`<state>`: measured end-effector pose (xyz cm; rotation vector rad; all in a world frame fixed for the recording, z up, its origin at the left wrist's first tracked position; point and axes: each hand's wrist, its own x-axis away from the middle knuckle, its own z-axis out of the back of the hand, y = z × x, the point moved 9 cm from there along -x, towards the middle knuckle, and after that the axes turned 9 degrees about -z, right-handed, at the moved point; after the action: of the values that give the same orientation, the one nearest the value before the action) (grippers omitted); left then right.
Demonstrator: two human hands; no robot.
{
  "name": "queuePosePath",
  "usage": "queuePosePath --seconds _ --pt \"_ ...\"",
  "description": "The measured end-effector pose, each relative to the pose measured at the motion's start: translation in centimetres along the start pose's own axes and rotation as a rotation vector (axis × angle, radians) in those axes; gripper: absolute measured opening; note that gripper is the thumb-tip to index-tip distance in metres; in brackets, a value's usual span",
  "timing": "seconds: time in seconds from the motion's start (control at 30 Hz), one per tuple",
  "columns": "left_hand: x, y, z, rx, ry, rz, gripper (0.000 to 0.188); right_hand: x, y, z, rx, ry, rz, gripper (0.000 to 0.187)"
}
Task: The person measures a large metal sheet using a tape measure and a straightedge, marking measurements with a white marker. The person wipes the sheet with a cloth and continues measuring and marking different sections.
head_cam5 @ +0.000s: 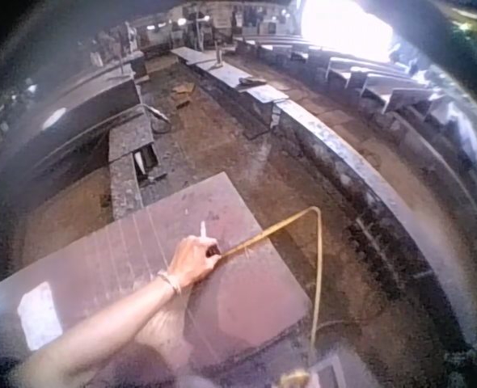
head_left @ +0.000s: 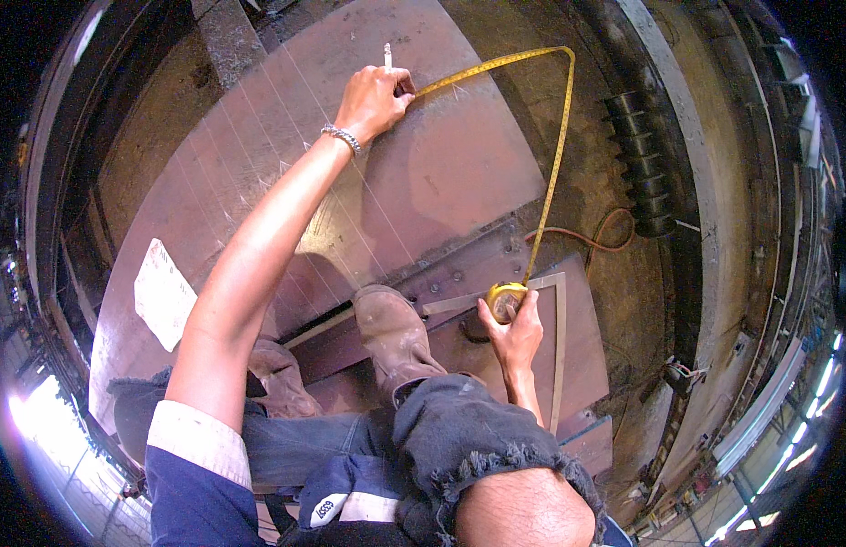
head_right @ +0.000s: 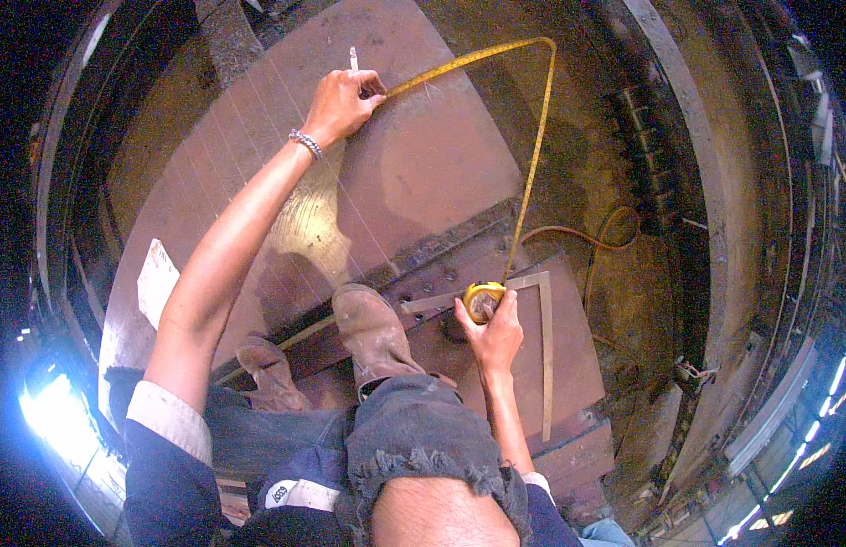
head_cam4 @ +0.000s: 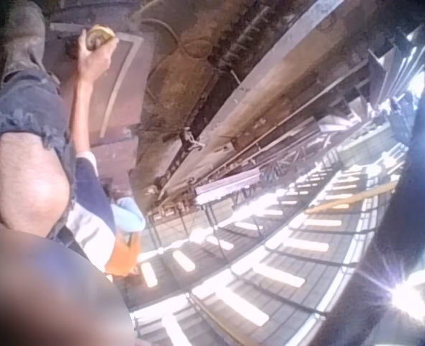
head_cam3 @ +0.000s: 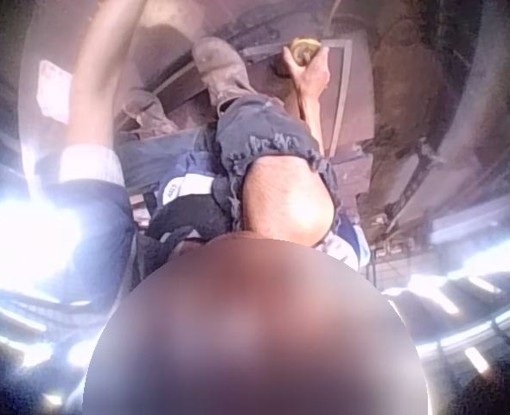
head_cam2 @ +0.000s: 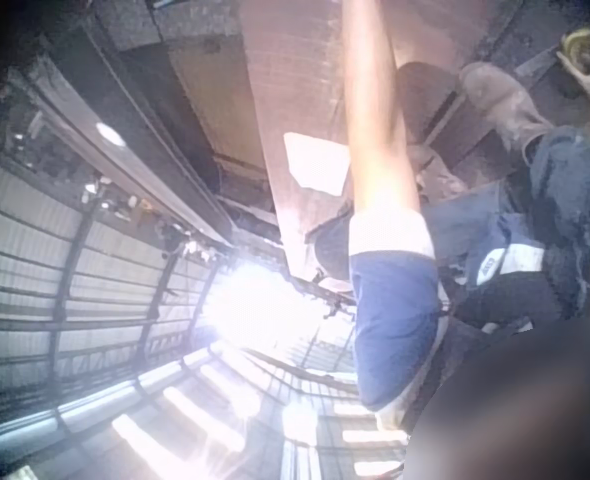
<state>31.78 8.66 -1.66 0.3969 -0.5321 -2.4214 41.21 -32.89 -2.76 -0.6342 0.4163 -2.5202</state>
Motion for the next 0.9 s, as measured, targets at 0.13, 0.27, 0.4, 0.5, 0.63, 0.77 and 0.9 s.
queuePosePath --seconds 0.13,0.27,0.4,0.5,0.63,0.77,0.9 --pt "-0.14 0.19 0.10 -0.009 -0.017 0.002 0.011 0.02 -0.23 0.22 0.011 -0.013 -0.017 0.069" --pt "-0.17 0.25 0.31 0.011 -0.005 0.003 0.012 -0.02 0.03 0.05 0.003 -0.007 -0.013 0.070" --pt "-0.12 -0.11 0.29 0.021 -0.028 0.015 0.012 0.01 0.06 -0.05 0.000 -0.011 -0.020 0.070" --pt "-0.22 0.30 0.43 0.014 -0.051 0.022 0.012 -0.03 0.21 -0.10 0.011 -0.013 -0.025 0.070" --pt "-0.26 0.40 0.37 -0.011 -0.061 0.023 0.013 -0.02 0.21 -0.10 0.020 -0.017 -0.022 0.071" --pt "-0.13 0.02 0.07 -0.023 -0.049 0.019 0.012 0.02 -0.03 0.01 0.012 -0.007 -0.009 0.072" --pt "-0.18 -0.15 -0.13 -0.011 -0.045 0.012 0.013 0.05 -0.19 0.12 0.015 -0.011 -0.021 0.072"
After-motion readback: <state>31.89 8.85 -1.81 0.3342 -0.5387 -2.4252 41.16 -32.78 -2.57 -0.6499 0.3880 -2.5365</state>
